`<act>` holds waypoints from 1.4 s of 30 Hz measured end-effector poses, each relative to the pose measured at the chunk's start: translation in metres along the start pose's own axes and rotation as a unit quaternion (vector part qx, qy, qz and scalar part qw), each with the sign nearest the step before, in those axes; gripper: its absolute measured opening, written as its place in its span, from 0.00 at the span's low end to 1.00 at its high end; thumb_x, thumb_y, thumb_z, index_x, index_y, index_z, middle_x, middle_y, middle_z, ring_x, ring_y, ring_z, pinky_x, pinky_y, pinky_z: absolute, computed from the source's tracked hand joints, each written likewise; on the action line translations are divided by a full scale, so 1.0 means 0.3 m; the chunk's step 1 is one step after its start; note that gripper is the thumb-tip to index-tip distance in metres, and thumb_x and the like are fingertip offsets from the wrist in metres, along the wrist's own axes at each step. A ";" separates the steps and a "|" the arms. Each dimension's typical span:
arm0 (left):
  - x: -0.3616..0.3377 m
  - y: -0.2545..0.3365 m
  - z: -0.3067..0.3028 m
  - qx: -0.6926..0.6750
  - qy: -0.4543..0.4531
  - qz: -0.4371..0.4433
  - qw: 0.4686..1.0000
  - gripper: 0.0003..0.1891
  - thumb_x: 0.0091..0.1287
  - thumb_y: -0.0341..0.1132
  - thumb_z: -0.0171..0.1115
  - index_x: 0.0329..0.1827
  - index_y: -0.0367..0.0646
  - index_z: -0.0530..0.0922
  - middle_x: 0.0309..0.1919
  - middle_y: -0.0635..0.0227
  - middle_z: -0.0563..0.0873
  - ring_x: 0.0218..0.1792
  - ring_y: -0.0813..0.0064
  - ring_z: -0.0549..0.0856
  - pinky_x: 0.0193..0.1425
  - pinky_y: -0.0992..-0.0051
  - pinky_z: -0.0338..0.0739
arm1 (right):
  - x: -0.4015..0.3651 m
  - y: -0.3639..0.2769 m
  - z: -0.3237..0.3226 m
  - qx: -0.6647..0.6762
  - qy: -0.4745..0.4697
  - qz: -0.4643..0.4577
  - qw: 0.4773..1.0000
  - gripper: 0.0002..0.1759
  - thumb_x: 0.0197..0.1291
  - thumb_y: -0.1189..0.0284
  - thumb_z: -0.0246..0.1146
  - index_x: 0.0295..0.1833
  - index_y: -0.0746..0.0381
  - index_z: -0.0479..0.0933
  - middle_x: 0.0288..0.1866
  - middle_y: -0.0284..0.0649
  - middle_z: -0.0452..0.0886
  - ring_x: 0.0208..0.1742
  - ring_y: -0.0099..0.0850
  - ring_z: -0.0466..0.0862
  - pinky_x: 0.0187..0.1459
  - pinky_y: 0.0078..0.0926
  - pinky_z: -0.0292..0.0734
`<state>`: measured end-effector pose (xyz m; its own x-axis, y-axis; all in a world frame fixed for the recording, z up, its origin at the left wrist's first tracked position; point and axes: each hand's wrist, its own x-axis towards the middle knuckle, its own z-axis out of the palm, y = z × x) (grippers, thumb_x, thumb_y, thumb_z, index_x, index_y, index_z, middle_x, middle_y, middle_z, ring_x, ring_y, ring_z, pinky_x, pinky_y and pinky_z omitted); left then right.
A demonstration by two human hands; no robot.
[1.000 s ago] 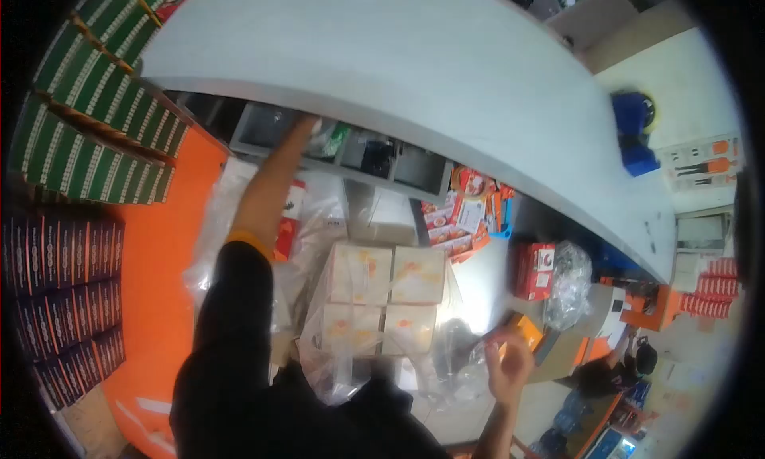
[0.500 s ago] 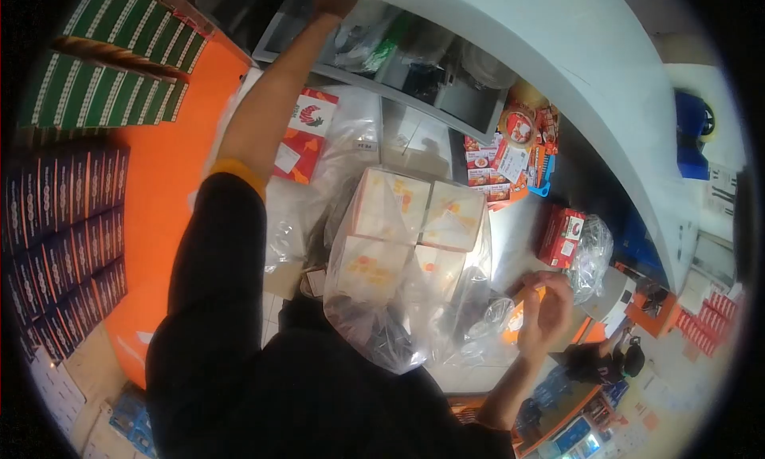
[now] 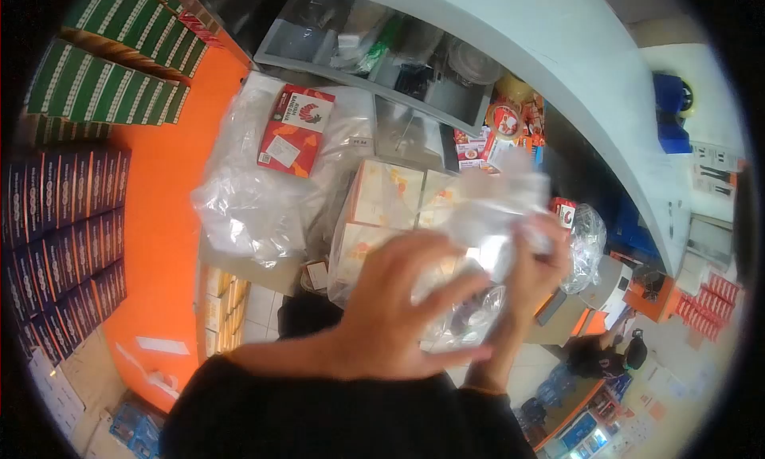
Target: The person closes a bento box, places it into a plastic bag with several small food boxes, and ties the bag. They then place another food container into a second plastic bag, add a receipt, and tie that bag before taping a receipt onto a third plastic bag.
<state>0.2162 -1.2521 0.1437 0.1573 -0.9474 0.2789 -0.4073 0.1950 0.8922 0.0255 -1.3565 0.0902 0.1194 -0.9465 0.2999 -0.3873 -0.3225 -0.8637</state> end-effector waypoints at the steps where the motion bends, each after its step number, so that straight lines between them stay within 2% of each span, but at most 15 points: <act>1: -0.057 0.007 0.016 0.000 0.002 0.002 1.000 0.22 0.53 0.32 0.73 0.53 0.46 0.79 0.51 0.58 0.77 0.54 0.58 0.77 0.55 0.60 0.72 | -0.026 0.003 -0.045 0.035 0.148 0.150 0.977 0.10 0.52 0.83 0.66 0.42 0.64 0.79 0.43 0.41 0.82 0.43 0.29 0.83 0.44 0.25 0.81; 3: -0.195 -0.052 0.089 0.159 -0.059 -0.036 0.985 0.32 0.49 0.35 0.76 0.59 0.46 0.74 0.56 0.54 0.72 0.59 0.55 0.72 0.60 0.57 0.68 | -0.036 -0.055 -0.076 0.376 0.120 0.103 0.913 0.09 0.53 0.82 0.65 0.41 0.63 0.80 0.40 0.38 0.82 0.40 0.26 0.82 0.37 0.23 0.79; 5: -0.264 -0.198 0.124 0.183 -0.011 -0.110 0.977 0.20 0.57 0.28 0.67 0.54 0.46 0.77 0.49 0.56 0.78 0.49 0.54 0.78 0.55 0.61 0.73 | -0.052 -0.114 -0.105 0.884 0.029 -0.023 0.466 0.06 0.55 0.79 0.65 0.39 0.60 0.82 0.35 0.30 0.83 0.35 0.18 0.82 0.25 0.19 0.75; 8: -0.291 -0.210 0.002 0.036 0.054 -0.182 0.981 0.09 0.60 0.26 0.62 0.44 0.40 0.79 0.35 0.60 0.81 0.36 0.64 0.81 0.45 0.69 0.76 | -0.168 -0.034 -0.009 0.849 -0.185 0.118 0.480 0.04 0.60 0.72 0.62 0.36 0.54 0.82 0.29 0.28 0.79 0.28 0.20 0.75 0.24 0.21 0.72; 10: -0.297 -0.149 -0.093 -0.116 0.078 -0.111 0.984 0.01 0.63 0.23 0.58 0.35 0.36 0.78 0.26 0.63 0.80 0.27 0.72 0.79 0.35 0.77 0.74 | -0.324 0.027 0.114 0.154 -0.103 0.117 0.976 0.07 0.52 0.78 0.69 0.39 0.60 0.81 0.35 0.37 0.82 0.33 0.27 0.81 0.39 0.23 0.77; 11: -0.320 -0.137 -0.108 -0.114 0.077 -0.105 0.985 0.01 0.63 0.23 0.58 0.35 0.36 0.78 0.26 0.63 0.80 0.27 0.72 0.79 0.35 0.77 0.74 | -0.236 -0.013 0.188 0.160 -0.375 0.176 0.896 0.13 0.47 0.80 0.72 0.40 0.64 0.81 0.35 0.38 0.83 0.38 0.26 0.83 0.42 0.21 0.77; 13: -0.379 -0.105 -0.126 -0.398 0.090 -0.226 0.884 0.03 0.64 0.24 0.58 0.36 0.33 0.79 0.29 0.62 0.80 0.29 0.77 0.78 0.35 0.80 0.72 | -0.301 0.012 0.322 0.047 -0.398 0.099 0.911 0.13 0.47 0.77 0.73 0.39 0.67 0.80 0.36 0.42 0.84 0.39 0.27 0.83 0.42 0.24 0.77; 16: -0.341 -0.080 -0.121 -0.181 0.109 -0.178 0.961 0.08 0.63 0.24 0.60 0.44 0.33 0.80 0.37 0.57 0.84 0.41 0.66 0.83 0.47 0.73 0.75 | -0.351 -0.009 0.525 0.247 -0.414 0.082 0.873 0.17 0.49 0.63 0.70 0.41 0.63 0.83 0.41 0.46 0.84 0.44 0.39 0.83 0.50 0.33 0.76; 24: -0.218 -0.117 -0.234 0.023 0.062 0.010 0.998 0.06 0.59 0.23 0.63 0.38 0.36 0.84 0.53 0.57 0.84 0.58 0.58 0.79 0.61 0.67 0.71 | -0.100 0.069 0.447 -0.095 -0.524 -0.361 0.766 0.19 0.61 0.54 0.62 0.48 0.56 0.81 0.57 0.44 0.80 0.57 0.43 0.78 0.60 0.39 0.70; 26: -0.207 -0.132 -0.248 0.072 0.056 0.018 0.996 0.07 0.54 0.23 0.65 0.36 0.36 0.84 0.49 0.57 0.85 0.58 0.56 0.79 0.62 0.66 0.72 | -0.056 -0.006 0.200 -0.169 -0.651 -0.129 0.728 0.33 0.63 0.40 0.51 0.51 0.58 0.80 0.57 0.48 0.79 0.56 0.46 0.78 0.64 0.43 0.66; 27: -0.203 -0.137 -0.252 0.071 0.053 0.021 0.996 0.07 0.54 0.23 0.65 0.36 0.36 0.84 0.49 0.57 0.85 0.58 0.56 0.79 0.62 0.66 0.72 | -0.033 0.000 0.068 -0.322 -0.661 -0.208 0.645 0.45 0.62 0.31 0.38 0.68 0.54 0.69 0.55 0.49 0.81 0.60 0.42 0.77 0.65 0.44 0.60; 29: -0.194 -0.147 -0.256 0.108 0.020 0.042 0.993 0.10 0.50 0.27 0.71 0.36 0.37 0.84 0.48 0.56 0.85 0.58 0.55 0.79 0.63 0.64 0.71 | 0.027 -0.146 -0.140 -0.571 -0.706 -0.161 0.388 0.37 0.57 0.32 0.50 0.42 0.53 0.85 0.40 0.44 0.84 0.54 0.36 0.80 0.65 0.42 0.60; 32: -0.231 -0.173 -0.333 0.062 -0.059 0.087 0.993 0.30 0.44 0.35 0.78 0.53 0.40 0.80 0.51 0.55 0.83 0.59 0.57 0.78 0.64 0.63 0.70 | 0.026 -0.195 -0.400 -0.510 -0.609 -0.285 0.536 0.20 0.52 0.49 0.69 0.26 0.55 0.83 0.35 0.42 0.79 0.43 0.36 0.80 0.59 0.40 0.66; 36: -0.255 -0.359 -0.180 0.033 0.115 -0.062 0.991 0.53 0.38 0.40 0.81 0.71 0.42 0.63 0.54 0.57 0.80 0.59 0.60 0.77 0.65 0.65 0.69 | -0.082 -0.041 -0.391 -0.114 -0.339 -0.099 0.928 0.15 0.38 0.75 0.77 0.24 0.60 0.74 0.39 0.39 0.72 0.41 0.31 0.77 0.50 0.32 0.71; 42: -0.133 -0.531 0.373 -0.280 -0.142 -0.121 0.942 0.52 0.45 0.39 0.75 0.74 0.39 0.56 0.57 0.53 0.77 0.61 0.61 0.74 0.65 0.67 0.68 | -0.315 0.132 0.145 0.269 -0.368 -0.049 0.889 0.14 0.45 0.80 0.74 0.24 0.64 0.72 0.41 0.41 0.71 0.42 0.33 0.76 0.42 0.29 0.74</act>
<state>0.1741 -1.2738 -0.0493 -0.0948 -0.9955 0.0075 0.1611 -0.0079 0.9869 0.0385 -1.2803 0.0099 0.7703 -0.6023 0.2094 0.1280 -0.1757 -0.9761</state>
